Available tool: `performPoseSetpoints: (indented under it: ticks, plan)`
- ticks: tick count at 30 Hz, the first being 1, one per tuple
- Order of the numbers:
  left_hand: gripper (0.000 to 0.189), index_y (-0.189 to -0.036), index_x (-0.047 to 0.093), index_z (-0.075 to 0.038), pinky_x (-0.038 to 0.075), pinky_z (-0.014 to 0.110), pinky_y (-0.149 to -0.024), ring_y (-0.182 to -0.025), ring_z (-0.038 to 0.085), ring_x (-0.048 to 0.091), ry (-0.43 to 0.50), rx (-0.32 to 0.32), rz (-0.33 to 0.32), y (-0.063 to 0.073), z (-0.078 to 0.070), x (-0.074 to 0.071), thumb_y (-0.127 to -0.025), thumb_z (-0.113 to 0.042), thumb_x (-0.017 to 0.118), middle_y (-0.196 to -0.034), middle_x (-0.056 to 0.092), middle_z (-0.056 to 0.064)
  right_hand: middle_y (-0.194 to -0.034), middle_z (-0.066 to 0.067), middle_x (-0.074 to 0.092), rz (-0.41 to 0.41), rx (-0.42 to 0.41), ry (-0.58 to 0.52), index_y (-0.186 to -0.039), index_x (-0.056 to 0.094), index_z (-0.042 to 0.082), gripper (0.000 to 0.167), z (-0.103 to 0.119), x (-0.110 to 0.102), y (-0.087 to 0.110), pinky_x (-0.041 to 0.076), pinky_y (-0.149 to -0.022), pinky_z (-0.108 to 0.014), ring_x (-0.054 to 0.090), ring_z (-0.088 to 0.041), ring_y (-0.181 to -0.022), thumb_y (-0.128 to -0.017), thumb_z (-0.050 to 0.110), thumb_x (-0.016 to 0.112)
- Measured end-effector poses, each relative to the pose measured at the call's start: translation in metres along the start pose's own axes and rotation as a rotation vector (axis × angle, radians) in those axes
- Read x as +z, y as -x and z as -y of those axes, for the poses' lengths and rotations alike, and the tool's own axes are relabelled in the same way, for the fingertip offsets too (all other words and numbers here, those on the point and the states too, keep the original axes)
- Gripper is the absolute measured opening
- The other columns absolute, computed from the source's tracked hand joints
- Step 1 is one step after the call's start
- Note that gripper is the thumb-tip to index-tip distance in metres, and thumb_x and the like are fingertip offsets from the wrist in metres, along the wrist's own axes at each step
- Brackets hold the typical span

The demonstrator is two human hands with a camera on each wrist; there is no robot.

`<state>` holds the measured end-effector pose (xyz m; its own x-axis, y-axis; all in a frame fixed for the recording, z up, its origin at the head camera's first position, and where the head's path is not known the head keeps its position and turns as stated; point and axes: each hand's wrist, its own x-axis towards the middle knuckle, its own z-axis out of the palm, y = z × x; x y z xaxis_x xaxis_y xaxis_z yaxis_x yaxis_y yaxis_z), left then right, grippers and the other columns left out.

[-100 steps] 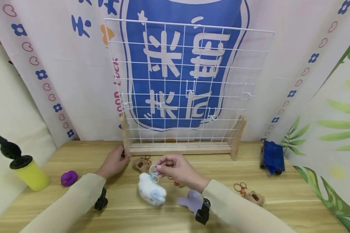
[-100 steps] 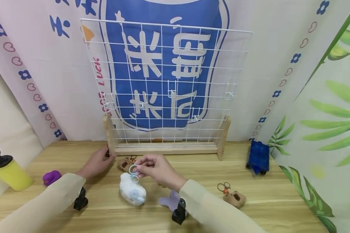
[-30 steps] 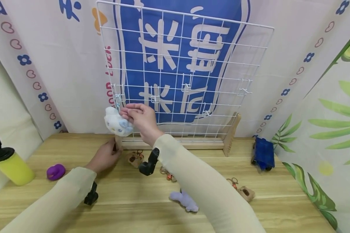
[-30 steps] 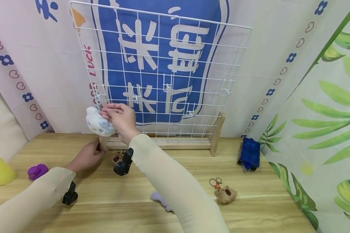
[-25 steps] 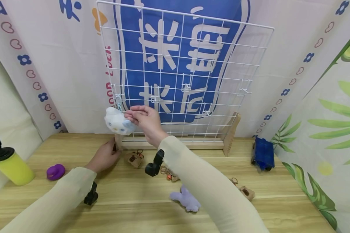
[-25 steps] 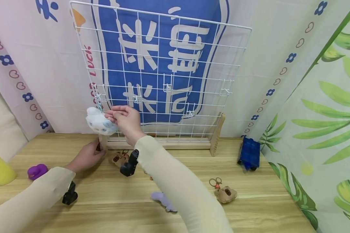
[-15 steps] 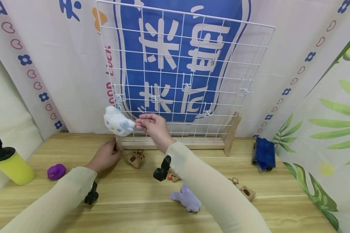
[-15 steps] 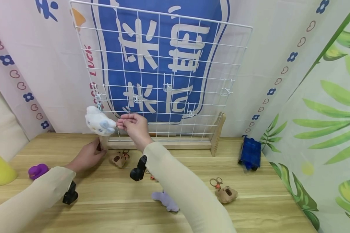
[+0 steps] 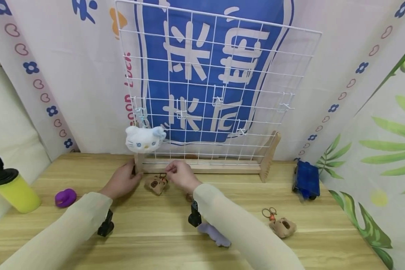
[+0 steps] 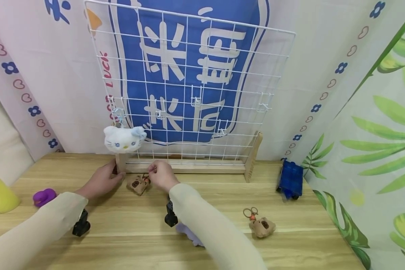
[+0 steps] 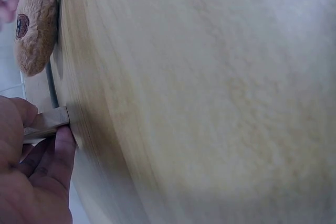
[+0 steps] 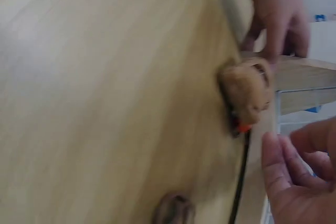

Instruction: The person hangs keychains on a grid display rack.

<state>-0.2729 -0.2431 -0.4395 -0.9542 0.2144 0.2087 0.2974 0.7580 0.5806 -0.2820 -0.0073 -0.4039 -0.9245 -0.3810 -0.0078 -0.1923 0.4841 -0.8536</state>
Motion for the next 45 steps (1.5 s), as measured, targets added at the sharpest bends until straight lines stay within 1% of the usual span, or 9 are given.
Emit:
performPoseSetpoints:
  ticks: [3, 9, 13, 16, 19, 24, 31, 39, 45]
  plan:
    - [0.06, -0.15, 0.034, 0.019, 0.058, 0.06, -0.092, -0.116, 0.053, 0.065, 0.003, -0.009, 0.005, 0.0, -0.002, -0.001, -0.103, -0.008, 0.058, -0.129, 0.061, 0.041, -0.117, -0.022, 0.072, 0.038, -0.031, 0.132, -0.117, 0.069, -0.007, 0.023, -0.008, 0.005, 0.001, 0.058, -0.094, -0.037, 0.068, -0.033, -0.111, -0.098, -0.007, 0.056]
    - [0.058, -0.147, 0.036, 0.019, 0.058, 0.06, -0.092, -0.114, 0.052, 0.066, -0.007, -0.011, 0.008, -0.001, -0.002, -0.001, -0.102, -0.008, 0.06, -0.126, 0.062, 0.04, -0.118, -0.022, 0.072, 0.08, -0.082, 0.22, -0.12, 0.069, -0.007, 0.03, -0.015, 0.012, 0.001, 0.057, -0.097, -0.035, 0.069, -0.033, -0.114, -0.093, -0.013, 0.058]
    - [0.057, -0.146, 0.037, 0.018, 0.058, 0.059, -0.09, -0.111, 0.05, 0.067, -0.01, -0.007, 0.001, -0.001, -0.003, -0.002, -0.102, -0.008, 0.061, -0.124, 0.064, 0.039, -0.116, -0.022, 0.073, 0.073, -0.126, 0.267, -0.12, 0.069, -0.008, 0.03, -0.015, 0.015, 0.0, 0.056, -0.091, -0.028, 0.07, -0.029, -0.108, -0.091, -0.01, 0.065]
    - [0.056, -0.146, 0.038, 0.018, 0.058, 0.058, -0.089, -0.11, 0.049, 0.067, -0.014, -0.005, -0.002, -0.001, -0.003, -0.002, -0.102, -0.009, 0.061, -0.122, 0.064, 0.038, -0.108, -0.02, 0.074, 0.047, -0.148, 0.315, -0.116, 0.071, -0.007, 0.027, -0.014, 0.018, -0.001, 0.052, -0.08, -0.022, 0.067, -0.022, -0.093, -0.089, -0.005, 0.071]
    - [0.057, -0.146, 0.038, 0.018, 0.058, 0.059, -0.09, -0.111, 0.05, 0.067, -0.016, -0.005, -0.003, -0.001, -0.003, -0.003, -0.102, -0.009, 0.06, -0.123, 0.064, 0.039, -0.101, -0.014, 0.073, 0.018, -0.137, 0.382, -0.112, 0.072, -0.003, 0.022, -0.012, 0.022, 0.0, 0.048, -0.077, -0.022, 0.059, -0.017, -0.086, -0.091, 0.002, 0.073]
    - [0.056, -0.146, 0.038, 0.018, 0.058, 0.059, -0.091, -0.113, 0.05, 0.067, -0.018, -0.007, -0.008, -0.001, -0.004, -0.003, -0.102, -0.009, 0.06, -0.126, 0.063, 0.04, -0.104, -0.007, 0.07, -0.01, -0.073, 0.463, -0.107, 0.072, 0.005, 0.015, -0.009, 0.028, 0.001, 0.049, -0.085, -0.027, 0.057, -0.018, -0.098, -0.095, 0.013, 0.074]
    - [0.059, -0.149, 0.035, 0.018, 0.056, 0.062, -0.095, -0.118, 0.054, 0.064, -0.033, -0.011, -0.008, -0.001, -0.005, -0.003, -0.102, -0.009, 0.059, -0.131, 0.06, 0.042, -0.1, -0.008, 0.063, 0.008, -0.044, 0.392, -0.099, 0.065, 0.002, 0.015, -0.01, 0.026, 0.0, 0.046, -0.081, -0.026, 0.05, -0.016, -0.093, -0.09, 0.011, 0.074]
    - [0.059, -0.149, 0.035, 0.019, 0.055, 0.063, -0.096, -0.119, 0.055, 0.063, -0.036, -0.01, -0.008, 0.0, -0.005, -0.001, -0.102, -0.009, 0.059, -0.131, 0.059, 0.042, -0.094, -0.006, 0.058, 0.063, -0.036, 0.243, -0.104, 0.055, 0.002, 0.023, -0.009, 0.021, 0.011, 0.043, -0.073, -0.024, 0.047, -0.012, -0.08, -0.092, 0.003, 0.075]
    - [0.057, -0.148, 0.037, 0.018, 0.054, 0.063, -0.098, -0.12, 0.055, 0.063, -0.038, -0.024, -0.005, 0.0, -0.004, 0.001, -0.103, -0.01, 0.058, -0.133, 0.059, 0.042, -0.097, -0.01, 0.067, 0.054, -0.037, 0.197, -0.108, 0.062, 0.0, 0.016, -0.015, 0.023, 0.012, 0.045, -0.072, -0.02, 0.052, -0.009, -0.081, -0.093, -0.006, 0.068]
